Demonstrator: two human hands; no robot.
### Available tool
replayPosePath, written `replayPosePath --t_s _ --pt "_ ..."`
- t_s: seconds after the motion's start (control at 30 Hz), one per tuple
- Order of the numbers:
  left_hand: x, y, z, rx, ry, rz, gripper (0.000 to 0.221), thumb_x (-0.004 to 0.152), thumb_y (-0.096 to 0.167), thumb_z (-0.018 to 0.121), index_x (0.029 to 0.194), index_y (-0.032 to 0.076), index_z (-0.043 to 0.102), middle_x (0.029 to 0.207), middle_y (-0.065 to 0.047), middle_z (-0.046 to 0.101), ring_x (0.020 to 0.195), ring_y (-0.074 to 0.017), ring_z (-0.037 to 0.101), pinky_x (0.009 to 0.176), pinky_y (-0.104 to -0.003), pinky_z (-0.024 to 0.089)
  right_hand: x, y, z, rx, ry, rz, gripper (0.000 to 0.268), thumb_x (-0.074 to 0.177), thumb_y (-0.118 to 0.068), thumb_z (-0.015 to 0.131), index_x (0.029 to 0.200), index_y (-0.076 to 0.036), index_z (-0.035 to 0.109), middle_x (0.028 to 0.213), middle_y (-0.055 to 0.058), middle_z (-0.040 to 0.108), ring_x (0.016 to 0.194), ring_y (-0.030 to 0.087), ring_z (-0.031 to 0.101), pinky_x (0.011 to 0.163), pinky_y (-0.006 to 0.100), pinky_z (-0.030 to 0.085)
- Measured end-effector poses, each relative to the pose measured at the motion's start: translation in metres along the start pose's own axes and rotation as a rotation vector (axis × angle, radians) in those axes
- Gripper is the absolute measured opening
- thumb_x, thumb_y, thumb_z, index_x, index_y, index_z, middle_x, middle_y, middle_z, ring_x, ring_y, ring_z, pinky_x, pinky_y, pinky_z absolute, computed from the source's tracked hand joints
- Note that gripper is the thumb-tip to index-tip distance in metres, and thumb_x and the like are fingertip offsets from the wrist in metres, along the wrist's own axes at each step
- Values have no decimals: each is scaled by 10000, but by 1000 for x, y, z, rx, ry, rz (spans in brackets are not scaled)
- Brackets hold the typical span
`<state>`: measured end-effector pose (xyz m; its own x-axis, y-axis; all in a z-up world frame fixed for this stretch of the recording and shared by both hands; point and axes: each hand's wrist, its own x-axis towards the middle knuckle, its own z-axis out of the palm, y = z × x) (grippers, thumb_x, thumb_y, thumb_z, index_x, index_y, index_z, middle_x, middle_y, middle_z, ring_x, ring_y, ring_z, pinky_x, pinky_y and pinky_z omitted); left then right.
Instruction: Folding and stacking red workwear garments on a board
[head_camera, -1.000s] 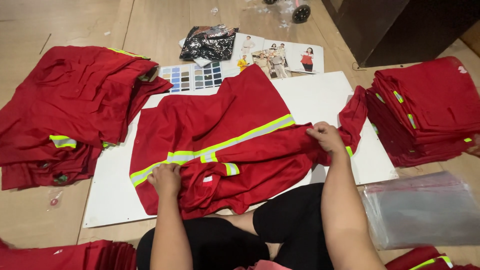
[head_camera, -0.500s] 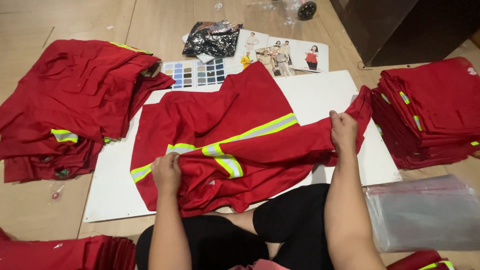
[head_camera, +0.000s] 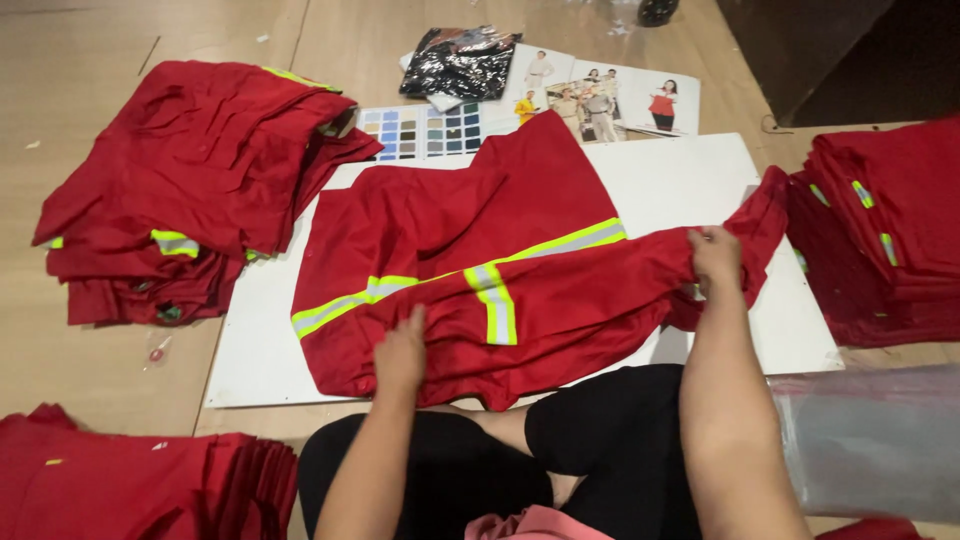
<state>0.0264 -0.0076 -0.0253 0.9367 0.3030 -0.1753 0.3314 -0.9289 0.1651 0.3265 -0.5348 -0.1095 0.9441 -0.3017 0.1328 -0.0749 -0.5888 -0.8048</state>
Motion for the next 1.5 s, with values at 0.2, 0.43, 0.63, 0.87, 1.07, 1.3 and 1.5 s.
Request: replayPosePath --t_s 0.2,0.43,0.63,0.87,1.07,1.3,1.5 --pt "34 -60 6 160 530 -47 424 986 127 465 1376 252 574 1089 -40 668 990 -298 654 838 -466 493 -34 -29 -23 -177 79 145 246 946 -413 783 1018 -178 796 917 128 741 937 360 705 713 438 529" --pt "6 -42 -32 -218 30 -99 963 776 289 847 1601 252 352 1652 -93 343 1566 -321 185 1230 -645 113 -71 -81 -48 168 -189 560 1072 905 -645 817 1524 124 398 1635 339 178 1464 479 335 856 712 489" --pt "18 -46 7 -425 211 261 208 841 222 749 1045 232 794 1047 -23 770 1112 -257 698 986 -415 521 -78 -79 -55 -71 -204 254 605 809 -398 907 1191 35 727 1214 311 681 1201 485 602 863 594 523" --pt "62 -52 47 -48 308 144 199 960 329 555 867 386 722 936 163 738 1041 -107 670 989 -366 439 -48 -21 -40 -70 -49 257 541 923 -485 850 1153 -5 751 1103 290 707 1069 493 654 636 564 562" --pt "64 -51 41 -69 181 90 142 951 379 622 914 372 759 1030 157 782 1254 -102 634 1114 -385 326 -37 -7 -35 -39 30 287 493 914 -470 847 1125 -33 763 1027 290 716 1032 484 677 726 582 552" --pt "43 -54 24 -619 150 125 287 1035 404 508 1138 277 743 1087 43 796 1129 -188 696 1072 -394 305 -35 -13 -32 -311 196 197 401 930 -532 713 1017 -142 748 1037 185 714 998 433 669 797 549 532" --pt "21 -40 3 -779 35 47 391 986 351 582 1370 402 631 948 -5 803 1146 -265 693 1091 -437 417 -118 -128 27 -287 274 -688 290 817 -190 842 1059 -97 711 955 104 682 950 326 689 828 441 531"
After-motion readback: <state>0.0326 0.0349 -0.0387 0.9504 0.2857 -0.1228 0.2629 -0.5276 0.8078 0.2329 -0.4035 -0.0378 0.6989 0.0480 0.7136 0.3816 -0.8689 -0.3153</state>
